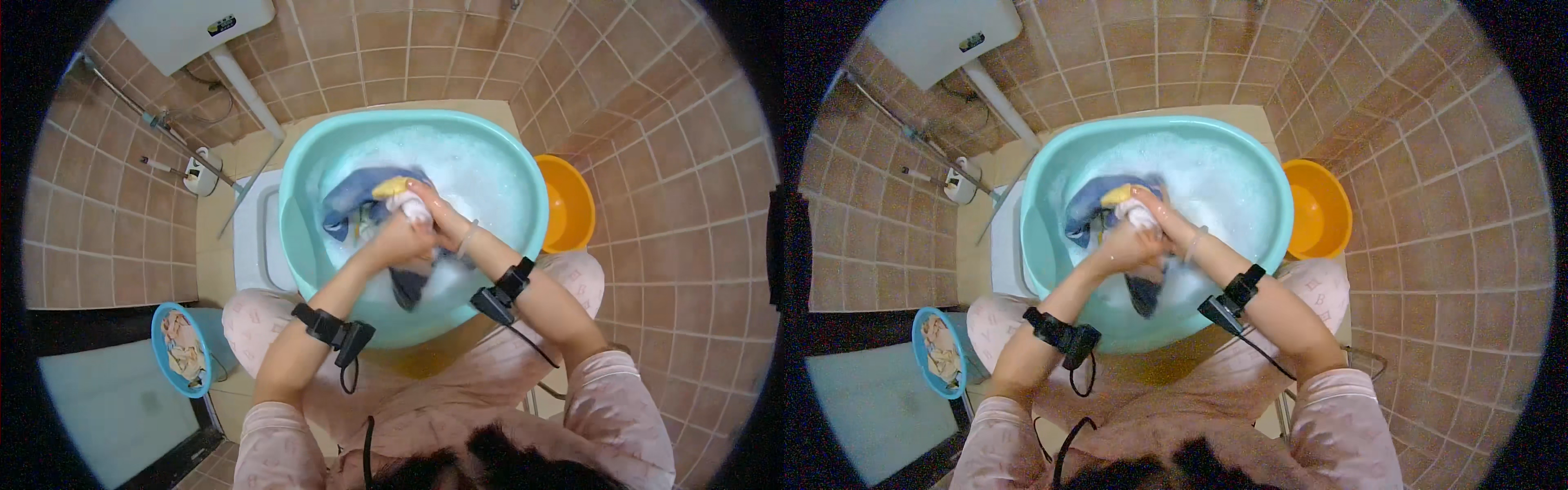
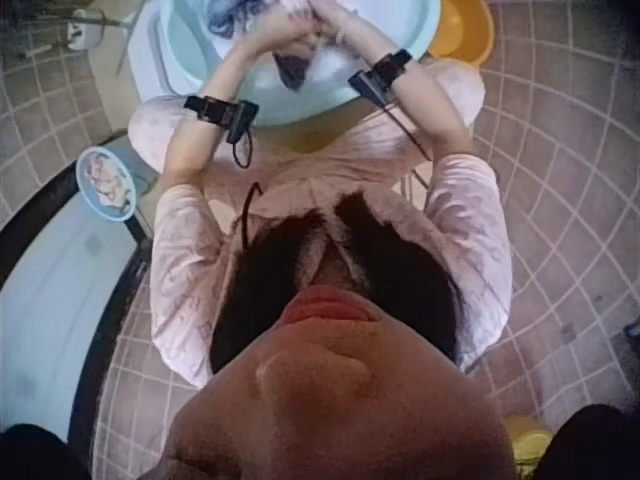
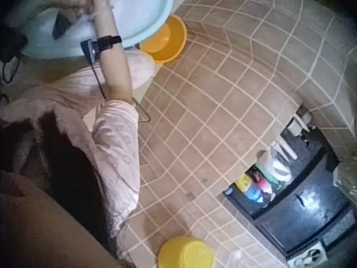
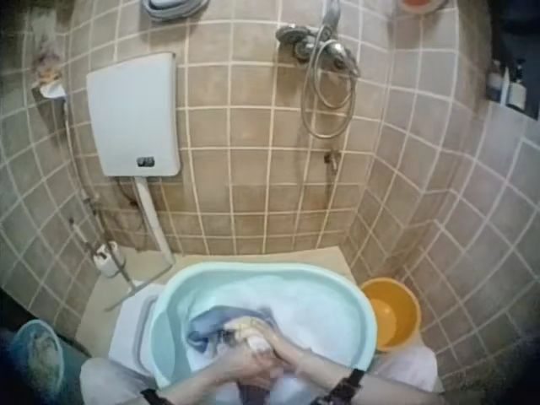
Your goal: The recorder hand-washes several items of clothing in plastic basins using a showerhead to fill and rinse.
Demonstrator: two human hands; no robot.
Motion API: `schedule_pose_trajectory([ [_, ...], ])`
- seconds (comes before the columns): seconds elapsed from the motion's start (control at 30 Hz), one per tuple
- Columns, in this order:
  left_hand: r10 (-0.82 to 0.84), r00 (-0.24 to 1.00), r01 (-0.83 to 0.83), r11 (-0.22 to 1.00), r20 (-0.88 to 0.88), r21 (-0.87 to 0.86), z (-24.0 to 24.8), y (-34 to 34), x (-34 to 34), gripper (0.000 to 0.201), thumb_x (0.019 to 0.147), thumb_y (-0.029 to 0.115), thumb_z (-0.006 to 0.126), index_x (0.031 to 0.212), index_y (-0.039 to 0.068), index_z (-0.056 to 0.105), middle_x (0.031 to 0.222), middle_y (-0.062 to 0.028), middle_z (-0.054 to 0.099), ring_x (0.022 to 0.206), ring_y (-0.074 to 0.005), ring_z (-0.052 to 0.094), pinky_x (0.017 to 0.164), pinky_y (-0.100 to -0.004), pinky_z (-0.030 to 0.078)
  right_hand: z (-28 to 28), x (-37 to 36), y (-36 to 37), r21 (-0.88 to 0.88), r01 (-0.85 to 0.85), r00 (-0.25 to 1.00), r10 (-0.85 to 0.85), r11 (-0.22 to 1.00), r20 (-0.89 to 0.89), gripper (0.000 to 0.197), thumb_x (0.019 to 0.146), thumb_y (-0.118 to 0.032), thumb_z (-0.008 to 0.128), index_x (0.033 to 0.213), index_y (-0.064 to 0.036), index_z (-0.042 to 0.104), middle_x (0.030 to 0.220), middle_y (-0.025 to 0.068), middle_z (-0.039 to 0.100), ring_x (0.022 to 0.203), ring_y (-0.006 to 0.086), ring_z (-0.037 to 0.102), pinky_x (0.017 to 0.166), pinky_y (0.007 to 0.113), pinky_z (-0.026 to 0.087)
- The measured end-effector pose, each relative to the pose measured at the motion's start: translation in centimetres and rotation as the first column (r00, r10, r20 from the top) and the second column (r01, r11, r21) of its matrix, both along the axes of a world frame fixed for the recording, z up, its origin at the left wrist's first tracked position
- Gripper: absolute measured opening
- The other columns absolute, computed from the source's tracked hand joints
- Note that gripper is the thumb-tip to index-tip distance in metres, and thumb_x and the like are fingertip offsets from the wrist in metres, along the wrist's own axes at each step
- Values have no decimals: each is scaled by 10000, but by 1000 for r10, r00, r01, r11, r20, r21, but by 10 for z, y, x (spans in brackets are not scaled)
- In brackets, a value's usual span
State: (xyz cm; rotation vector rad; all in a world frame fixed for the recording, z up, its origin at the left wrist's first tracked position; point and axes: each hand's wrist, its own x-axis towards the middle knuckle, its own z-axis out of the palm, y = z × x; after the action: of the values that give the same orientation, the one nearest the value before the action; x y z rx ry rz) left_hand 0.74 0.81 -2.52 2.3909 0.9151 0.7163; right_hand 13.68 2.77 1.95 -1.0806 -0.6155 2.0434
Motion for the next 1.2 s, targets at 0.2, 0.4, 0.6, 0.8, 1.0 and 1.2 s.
schedule_pose_trajectory([
  [0.2, 831, 462, 565, -6, 310, -825, 19, -11, 10, 735, 802, 607, 450, 1270, 47, 363, 1260, -127, 415, 1185, -244, 400, 957, -415, 370, -18, 28, 28, 257, 97, 886, -201, 962, 418, 532, 693, -103, 594, 1194, -33, 428, 946, 146, 568, 823, 210, 573, 677, 314, 489],
  [0.4, 942, 145, 691, 122, 302, -712, 27, 0, -5, 865, 736, 747, 382, 1211, 26, 420, 1216, -178, 462, 1103, -321, 482, 929, -476, 387, 49, -8, -21, 783, -405, 648, -457, 472, 610, 203, 611, -55, 579, 813, -52, 567, 785, 119, 580, 710, 250, 579, 632, 312, 466],
  [0.6, 811, 266, 826, 86, 520, -557, 21, 11, -10, 564, 831, 538, 443, 1059, 27, 518, 958, -151, 607, 856, -265, 604, 768, -366, 485, 63, -29, -54, 761, -634, 604, -527, 138, 599, 148, 580, -112, 612, 664, -58, 502, 701, 97, 522, 630, 272, 549, 517, 359, 422],
  [0.8, 881, 258, 681, 125, 396, -721, -36, -5, -2, 391, 854, 378, 440, 1024, 41, 541, 977, -134, 606, 861, -252, 607, 791, -373, 489, 9, -22, -21, 688, -649, 468, -542, 324, 697, 224, 709, -311, 571, 625, -104, 547, 633, 118, 557, 571, 312, 567, 508, 417, 435],
  [1.0, 926, 194, 629, 136, 324, -765, 6, 0, 6, 381, 872, 364, 434, 1058, 48, 537, 1008, -122, 597, 917, -251, 592, 834, -368, 477, 0, 0, 4, 645, -480, 361, -536, 595, 763, 195, 753, -258, 545, 695, -71, 537, 661, 141, 557, 598, 313, 564, 524, 440, 436],
  [1.2, 765, 381, 528, 281, 519, -802, -50, 13, -18, 381, 888, 382, 437, 1064, 61, 537, 978, -85, 596, 891, -210, 590, 812, -352, 479, 48, -44, -62, 722, -661, 483, -619, 206, 619, 203, 762, -227, 573, 653, -66, 514, 585, 116, 493, 551, 287, 530, 501, 388, 426],
])
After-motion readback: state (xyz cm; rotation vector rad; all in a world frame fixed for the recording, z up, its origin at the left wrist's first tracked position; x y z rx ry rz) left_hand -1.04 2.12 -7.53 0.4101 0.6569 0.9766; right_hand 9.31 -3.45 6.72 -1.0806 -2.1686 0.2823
